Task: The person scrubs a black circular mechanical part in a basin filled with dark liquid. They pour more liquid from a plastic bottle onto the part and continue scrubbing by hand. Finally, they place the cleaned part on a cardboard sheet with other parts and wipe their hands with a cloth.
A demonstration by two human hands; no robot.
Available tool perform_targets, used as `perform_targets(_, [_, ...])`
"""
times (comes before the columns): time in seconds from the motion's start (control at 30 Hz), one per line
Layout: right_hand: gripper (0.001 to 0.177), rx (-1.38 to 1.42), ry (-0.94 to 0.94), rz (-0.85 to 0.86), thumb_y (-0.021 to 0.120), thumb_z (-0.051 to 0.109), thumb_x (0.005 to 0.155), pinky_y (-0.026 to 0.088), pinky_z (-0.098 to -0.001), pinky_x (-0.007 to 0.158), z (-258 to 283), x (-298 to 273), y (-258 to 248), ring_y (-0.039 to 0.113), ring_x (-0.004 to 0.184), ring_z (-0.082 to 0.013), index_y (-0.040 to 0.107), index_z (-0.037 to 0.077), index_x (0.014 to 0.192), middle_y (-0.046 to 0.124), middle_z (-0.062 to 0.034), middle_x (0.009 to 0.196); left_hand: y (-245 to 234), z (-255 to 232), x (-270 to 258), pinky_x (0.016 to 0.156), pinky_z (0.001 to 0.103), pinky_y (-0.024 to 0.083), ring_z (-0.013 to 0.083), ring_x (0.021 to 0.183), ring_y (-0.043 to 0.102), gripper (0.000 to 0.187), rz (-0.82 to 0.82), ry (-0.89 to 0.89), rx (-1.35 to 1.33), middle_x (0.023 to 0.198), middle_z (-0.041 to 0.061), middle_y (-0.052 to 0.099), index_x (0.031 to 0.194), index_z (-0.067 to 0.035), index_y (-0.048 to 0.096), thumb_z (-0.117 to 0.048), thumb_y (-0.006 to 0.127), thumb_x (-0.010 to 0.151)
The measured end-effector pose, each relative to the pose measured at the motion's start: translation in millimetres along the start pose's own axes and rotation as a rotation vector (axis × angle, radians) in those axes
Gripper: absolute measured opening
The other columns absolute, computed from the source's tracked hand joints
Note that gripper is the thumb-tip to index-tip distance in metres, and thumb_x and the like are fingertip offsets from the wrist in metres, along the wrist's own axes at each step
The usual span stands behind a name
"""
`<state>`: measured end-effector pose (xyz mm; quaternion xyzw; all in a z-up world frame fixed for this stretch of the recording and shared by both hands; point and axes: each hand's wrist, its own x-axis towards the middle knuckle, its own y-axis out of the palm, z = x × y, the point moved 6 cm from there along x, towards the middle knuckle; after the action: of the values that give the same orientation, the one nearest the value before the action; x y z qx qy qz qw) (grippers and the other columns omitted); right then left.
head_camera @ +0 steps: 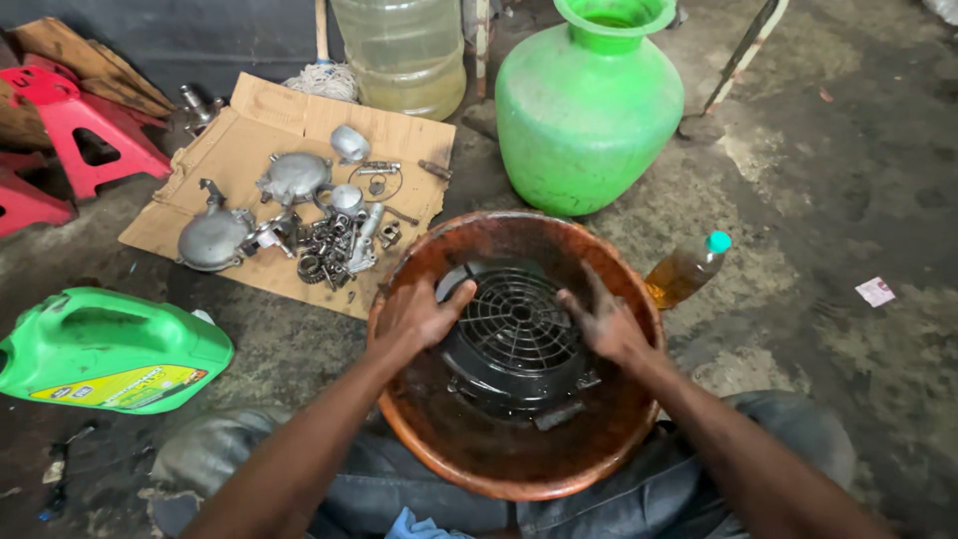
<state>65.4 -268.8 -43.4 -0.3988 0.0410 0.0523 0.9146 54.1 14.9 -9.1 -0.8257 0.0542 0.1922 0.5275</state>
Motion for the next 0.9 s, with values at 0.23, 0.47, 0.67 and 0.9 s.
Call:
perform_targets(0.23, [0.075, -0.021, -0.292, -0.275, 0.060, 0.051, 0.100, 0.039, -0.0495, 0.116, 6.7, 8.0, -16.1, 0.049, 0.140, -0.0423, 0.039, 0.009, 0.159, 0.051, -0.0299, 0.151, -16.8, -4.8, 0.0, 0.107, 0.054, 0.043, 0.0439, 0.128, 0.055, 0.084, -0.378, 0.333, -0.247, 0.143, 0.027, 0.053, 0.150, -0.002, 0.041, -0.062, 0.054, 0.092])
perform_targets(0.47, [0.084, 0.105, -0.340, -0.380, 0.058, 0.055, 0.095, 0.045, -0.0477, 0.112, 7.6, 6.9, -21.7, 0.054, 0.135, -0.0416, 0.032, 0.007, 0.160, 0.052, -0.0290, 0.149, -10.1, -0.8, 12.7, 0.106, 0.056, 0.044, 0.0466, 0.128, 0.056, 0.086, -0.508, 0.414, -0.281, 0.144, 0.031, 0.053, 0.155, 0.002, 0.035, -0.060, 0.048, 0.097])
perform_targets(0.67, [0.082, 0.013, -0.103, -0.155, 0.057, 0.053, 0.096, 0.045, -0.0482, 0.112, 5.1, 7.2, -7.9, 0.056, 0.134, -0.0425, 0.030, 0.010, 0.161, 0.054, -0.0282, 0.148, -0.4, 0.8, 10.0, 0.105, 0.058, 0.047, 0.0470, 0.125, 0.058, 0.084, -0.237, 0.181, -0.146, 0.147, 0.027, 0.051, 0.157, -0.012, 0.032, -0.063, 0.049, 0.093])
perform_targets(0.9, [0.098, -0.026, 0.031, -0.081, 0.066, 0.052, 0.094, 0.037, -0.0504, 0.113, 7.3, -3.0, -7.5, 0.047, 0.134, -0.0475, 0.011, 0.010, 0.163, 0.044, -0.0338, 0.145, 6.9, 2.8, 2.3, 0.115, 0.061, 0.037, 0.0427, 0.136, 0.052, 0.077, 0.024, 0.073, 0.055, 0.147, 0.023, 0.053, 0.156, -0.019, 0.036, -0.067, 0.043, 0.097])
